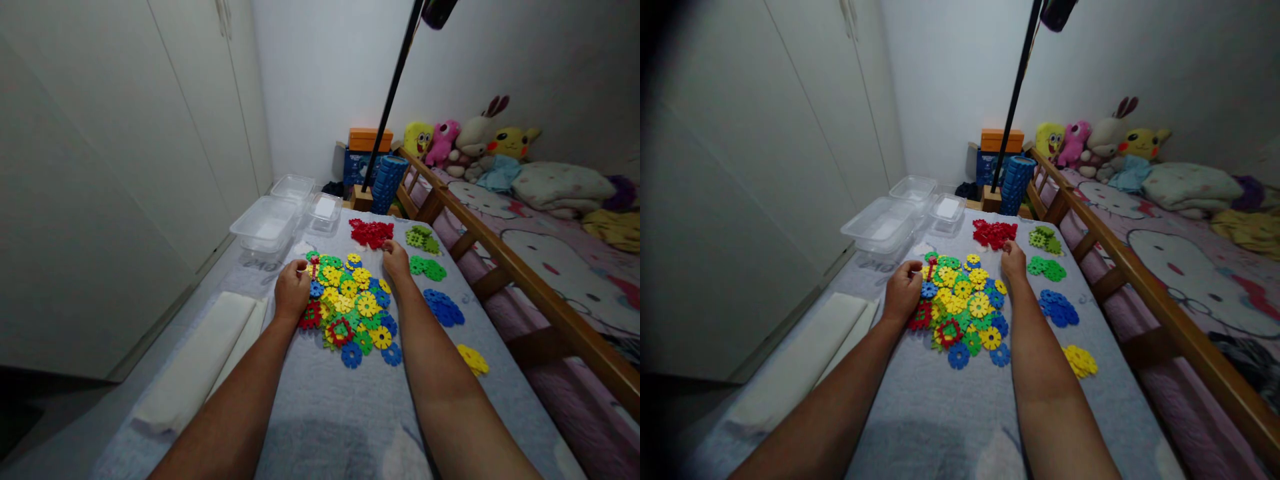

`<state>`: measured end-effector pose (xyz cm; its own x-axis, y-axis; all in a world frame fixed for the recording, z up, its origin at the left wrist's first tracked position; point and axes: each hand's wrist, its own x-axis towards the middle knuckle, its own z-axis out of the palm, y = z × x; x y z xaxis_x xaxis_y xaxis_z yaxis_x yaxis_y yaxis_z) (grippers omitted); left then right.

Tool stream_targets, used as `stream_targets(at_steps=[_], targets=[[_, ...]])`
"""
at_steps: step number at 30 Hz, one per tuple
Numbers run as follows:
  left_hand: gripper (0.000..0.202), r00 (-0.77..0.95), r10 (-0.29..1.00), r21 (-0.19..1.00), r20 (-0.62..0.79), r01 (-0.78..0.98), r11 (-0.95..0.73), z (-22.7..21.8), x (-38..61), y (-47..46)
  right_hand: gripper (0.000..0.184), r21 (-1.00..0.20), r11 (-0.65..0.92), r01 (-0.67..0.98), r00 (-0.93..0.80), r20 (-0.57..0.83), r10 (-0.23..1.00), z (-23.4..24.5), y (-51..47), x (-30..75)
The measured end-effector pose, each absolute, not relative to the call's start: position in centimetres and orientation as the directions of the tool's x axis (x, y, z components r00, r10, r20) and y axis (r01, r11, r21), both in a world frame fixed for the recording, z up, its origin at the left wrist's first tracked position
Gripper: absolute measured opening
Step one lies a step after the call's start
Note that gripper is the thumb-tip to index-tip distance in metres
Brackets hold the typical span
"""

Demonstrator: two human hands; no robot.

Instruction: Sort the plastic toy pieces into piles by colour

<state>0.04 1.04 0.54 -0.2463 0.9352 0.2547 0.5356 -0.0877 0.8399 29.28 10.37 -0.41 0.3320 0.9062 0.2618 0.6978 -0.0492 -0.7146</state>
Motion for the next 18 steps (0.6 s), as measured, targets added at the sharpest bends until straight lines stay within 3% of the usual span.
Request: stream_targets(at_steps=[8,13,18], targets=[[0.031,-0.268,0.934,0.858,0.238,0.508,-0.073,0.7,0.0,1.0,0.053,-0.694,0.003,0.72,0.293,0.309,0.905,1.7,10.0,28.2],[0.032,-0.276,0.931,0.867,0.24,0.491,-0.077,0.7,0.0,1.0,0.038,-0.667,0.268,0.695,-0.111,0.268,0.957,4.1,9.1,25.0],[0.032,-0.28,0.929,0.867,0.244,0.492,-0.079,0.3,-0.1,1.2,0.034,-0.469,0.481,0.741,-0.448,0.189,0.874,5.1,7.5,19.6]])
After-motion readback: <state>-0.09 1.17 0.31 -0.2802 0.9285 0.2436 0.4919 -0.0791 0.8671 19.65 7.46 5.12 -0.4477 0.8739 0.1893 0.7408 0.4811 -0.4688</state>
